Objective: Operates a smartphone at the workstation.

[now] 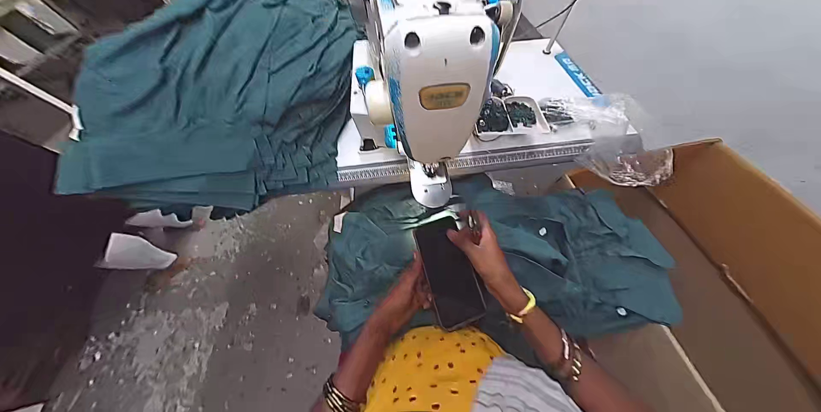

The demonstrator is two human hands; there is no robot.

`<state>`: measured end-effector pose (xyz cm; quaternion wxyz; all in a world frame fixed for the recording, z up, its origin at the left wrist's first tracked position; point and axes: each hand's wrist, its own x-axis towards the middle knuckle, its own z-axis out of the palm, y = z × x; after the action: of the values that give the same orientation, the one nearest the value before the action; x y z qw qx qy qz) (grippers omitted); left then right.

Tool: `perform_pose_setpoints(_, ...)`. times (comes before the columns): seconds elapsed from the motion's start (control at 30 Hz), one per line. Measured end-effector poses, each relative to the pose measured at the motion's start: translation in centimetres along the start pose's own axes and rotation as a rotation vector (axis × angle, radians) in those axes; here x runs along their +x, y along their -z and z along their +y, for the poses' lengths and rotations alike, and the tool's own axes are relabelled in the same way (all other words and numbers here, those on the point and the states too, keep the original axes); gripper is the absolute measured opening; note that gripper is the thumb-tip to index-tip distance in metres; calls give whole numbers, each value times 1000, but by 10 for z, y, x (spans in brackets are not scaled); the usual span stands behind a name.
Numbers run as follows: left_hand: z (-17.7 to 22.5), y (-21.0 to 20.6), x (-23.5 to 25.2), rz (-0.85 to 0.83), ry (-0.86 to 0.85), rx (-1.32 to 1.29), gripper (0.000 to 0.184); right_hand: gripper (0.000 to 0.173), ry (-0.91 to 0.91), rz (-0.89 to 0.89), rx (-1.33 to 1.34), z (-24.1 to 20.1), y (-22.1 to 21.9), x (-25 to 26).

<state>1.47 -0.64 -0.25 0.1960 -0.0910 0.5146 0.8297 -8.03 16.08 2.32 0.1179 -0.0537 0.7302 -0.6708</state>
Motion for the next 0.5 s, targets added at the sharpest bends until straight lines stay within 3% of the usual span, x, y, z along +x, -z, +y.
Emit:
perform_pose_setpoints(0.1,4,0,9,86,-57,23,48,48,114,-71,6,6,0,15)
perform_pose_setpoints(0.3,10,8,16,160,-68,93,48,37,318,-120,-421,7,24,24)
perform_pose_setpoints(0.5,12,15,11,288,-106,27,49,30,36,-113,-205,15,10,-1)
